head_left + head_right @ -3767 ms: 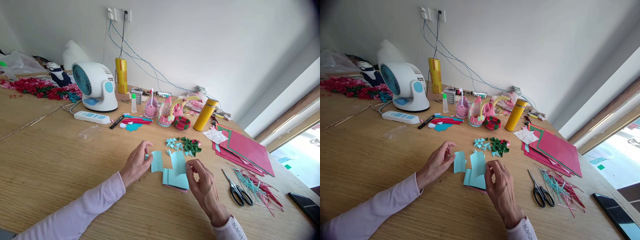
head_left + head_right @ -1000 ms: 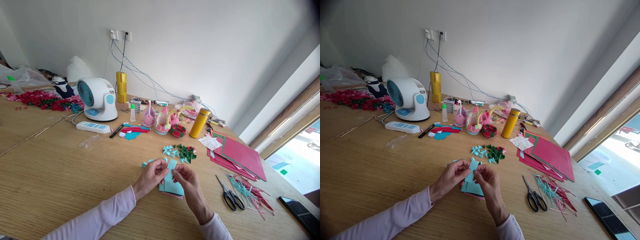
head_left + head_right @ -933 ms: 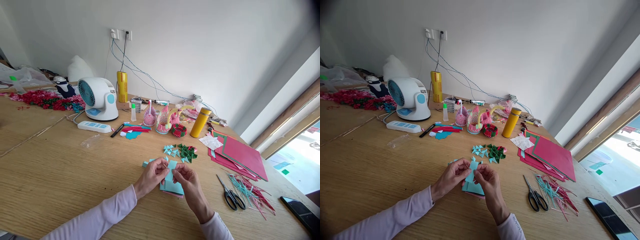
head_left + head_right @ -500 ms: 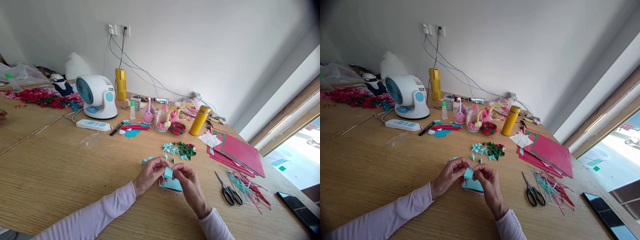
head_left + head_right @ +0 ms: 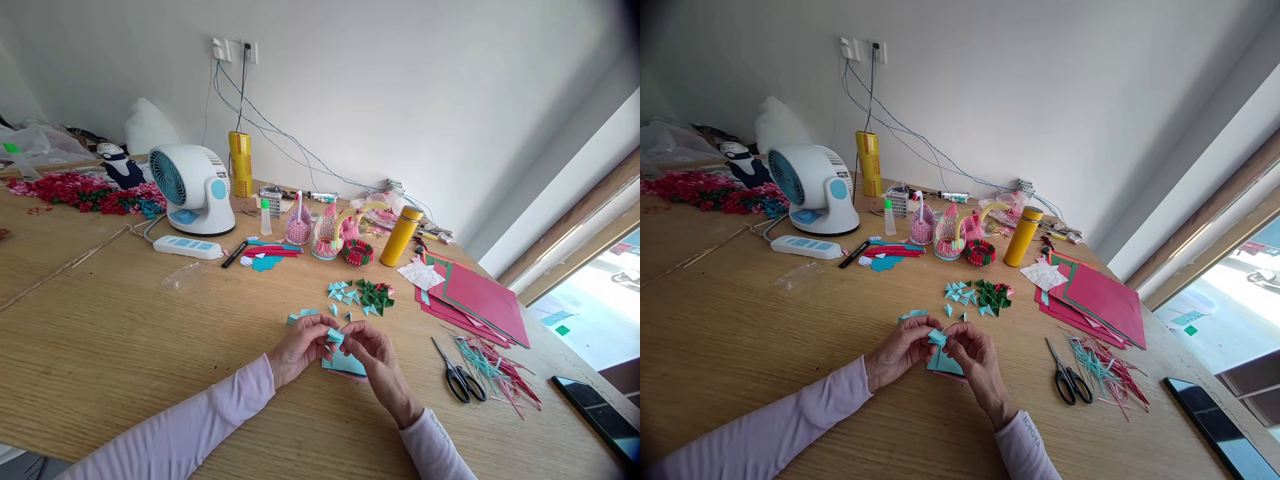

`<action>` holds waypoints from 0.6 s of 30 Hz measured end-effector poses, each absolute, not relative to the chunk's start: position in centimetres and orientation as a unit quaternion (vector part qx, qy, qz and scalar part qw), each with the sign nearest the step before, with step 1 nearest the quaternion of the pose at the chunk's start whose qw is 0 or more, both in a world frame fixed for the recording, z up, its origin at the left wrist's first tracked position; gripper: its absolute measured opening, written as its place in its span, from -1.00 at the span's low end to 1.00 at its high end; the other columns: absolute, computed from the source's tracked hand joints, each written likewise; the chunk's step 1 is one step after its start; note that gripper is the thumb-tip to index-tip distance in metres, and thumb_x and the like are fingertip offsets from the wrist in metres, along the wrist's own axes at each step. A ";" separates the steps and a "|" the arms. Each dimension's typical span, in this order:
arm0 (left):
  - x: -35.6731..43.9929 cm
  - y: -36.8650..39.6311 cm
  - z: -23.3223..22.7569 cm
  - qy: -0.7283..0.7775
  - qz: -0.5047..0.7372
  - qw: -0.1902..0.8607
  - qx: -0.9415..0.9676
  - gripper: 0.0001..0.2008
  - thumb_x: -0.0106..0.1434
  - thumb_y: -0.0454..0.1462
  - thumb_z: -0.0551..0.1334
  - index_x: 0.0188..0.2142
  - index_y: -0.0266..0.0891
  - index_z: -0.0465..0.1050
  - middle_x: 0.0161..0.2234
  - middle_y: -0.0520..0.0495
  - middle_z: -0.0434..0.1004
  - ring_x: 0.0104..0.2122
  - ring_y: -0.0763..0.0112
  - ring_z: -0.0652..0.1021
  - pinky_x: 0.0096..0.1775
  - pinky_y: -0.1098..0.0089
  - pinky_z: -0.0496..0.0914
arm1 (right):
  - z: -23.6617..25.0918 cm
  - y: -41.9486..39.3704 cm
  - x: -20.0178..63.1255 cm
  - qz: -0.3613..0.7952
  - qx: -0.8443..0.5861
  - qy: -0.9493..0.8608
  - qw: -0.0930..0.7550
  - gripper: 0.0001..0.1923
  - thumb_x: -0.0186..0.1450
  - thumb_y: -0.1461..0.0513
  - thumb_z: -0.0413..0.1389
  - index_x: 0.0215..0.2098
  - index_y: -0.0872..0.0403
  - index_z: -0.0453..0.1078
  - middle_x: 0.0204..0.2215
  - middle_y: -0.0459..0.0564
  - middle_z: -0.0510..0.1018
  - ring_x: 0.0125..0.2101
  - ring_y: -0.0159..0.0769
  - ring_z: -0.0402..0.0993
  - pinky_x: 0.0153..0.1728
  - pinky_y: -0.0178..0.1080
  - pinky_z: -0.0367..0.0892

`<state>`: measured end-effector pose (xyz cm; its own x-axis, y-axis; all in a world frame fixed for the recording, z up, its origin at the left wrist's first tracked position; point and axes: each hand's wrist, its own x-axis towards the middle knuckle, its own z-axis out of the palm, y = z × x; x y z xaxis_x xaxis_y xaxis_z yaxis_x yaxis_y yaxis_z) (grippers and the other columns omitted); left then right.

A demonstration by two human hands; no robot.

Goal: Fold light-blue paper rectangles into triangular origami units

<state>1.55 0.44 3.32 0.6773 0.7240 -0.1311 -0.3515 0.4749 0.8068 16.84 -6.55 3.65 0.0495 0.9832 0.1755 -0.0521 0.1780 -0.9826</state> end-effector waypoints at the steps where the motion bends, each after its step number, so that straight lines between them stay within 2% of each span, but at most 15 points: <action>1: 1.5 0.5 3.3 0.233 0.320 0.835 0.382 -0.82 0.06 -0.28 0.31 -0.33 -0.34 0.43 -0.56 0.00 0.46 -0.56 0.52 0.48 -0.56 0.56 0.36 | 3.8 -6.6 16.8 0.447 -0.447 -0.530 0.565 -0.83 0.24 0.15 0.19 -0.25 0.07 0.44 -0.39 -0.06 0.48 -0.41 -0.35 0.40 -0.37 -0.32 0.30; 4: 1.5 0.4 3.3 0.224 0.298 0.851 0.371 -0.83 0.07 -0.30 0.29 -0.32 -0.36 0.44 -0.57 0.00 0.43 -0.59 0.56 0.44 -0.55 0.57 0.36 | 3.8 -6.6 16.8 0.407 -0.448 -0.551 0.574 -0.83 0.23 0.13 0.20 -0.27 0.06 0.45 -0.35 -0.05 0.45 -0.41 -0.36 0.36 -0.44 -0.33 0.28; 7: 1.5 0.1 3.6 0.222 0.288 0.840 0.402 -0.86 0.10 -0.31 0.23 -0.32 -0.32 0.40 -0.58 0.07 0.36 -0.67 0.61 0.32 -0.60 0.55 0.33 | 3.6 -6.5 16.8 0.387 -0.474 -0.528 0.589 -0.79 0.20 0.09 0.23 -0.35 0.08 0.45 -0.45 -0.07 0.43 -0.50 -0.39 0.32 -0.51 -0.34 0.25; 9: 1.4 -0.1 3.9 0.230 0.322 0.797 0.456 -0.86 0.14 -0.28 0.17 -0.30 -0.29 0.39 -0.59 0.11 0.29 -0.68 0.60 0.27 -0.63 0.53 0.30 | 3.6 -6.3 16.9 0.383 -0.496 -0.503 0.595 -0.76 0.18 0.07 0.23 -0.37 0.09 0.45 -0.56 -0.11 0.41 -0.56 -0.40 0.30 -0.55 -0.35 0.22; 11: 1.2 -0.2 4.3 0.242 0.360 0.726 0.534 -0.80 0.19 -0.23 0.13 -0.25 -0.30 0.40 -0.58 0.11 0.26 -0.65 0.56 0.30 -0.61 0.51 0.31 | 3.6 -6.2 17.0 0.374 -0.514 -0.488 0.598 -0.73 0.16 0.05 0.24 -0.38 0.10 0.45 -0.62 -0.12 0.39 -0.60 -0.40 0.29 -0.57 -0.34 0.21; 14: 1.1 -0.3 4.8 0.263 0.367 0.629 0.633 -0.70 0.18 -0.18 0.23 -0.15 -0.32 0.43 -0.57 0.09 0.32 -0.61 0.55 0.37 -0.56 0.51 0.33 | 3.6 -6.2 17.1 0.360 -0.529 -0.485 0.596 -0.72 0.14 0.04 0.25 -0.39 0.10 0.45 -0.63 -0.11 0.41 -0.61 -0.39 0.31 -0.58 -0.33 0.22; 18: 1.5 -0.3 4.7 0.271 0.388 0.600 0.645 -0.69 0.13 -0.12 0.31 -0.25 -0.34 0.48 -0.61 0.08 0.36 -0.63 0.53 0.40 -0.58 0.52 0.34 | 3.5 -6.3 17.0 0.346 -0.533 -0.521 0.570 -0.75 0.18 0.06 0.22 -0.39 0.09 0.47 -0.54 -0.06 0.47 -0.56 -0.37 0.34 -0.53 -0.31 0.27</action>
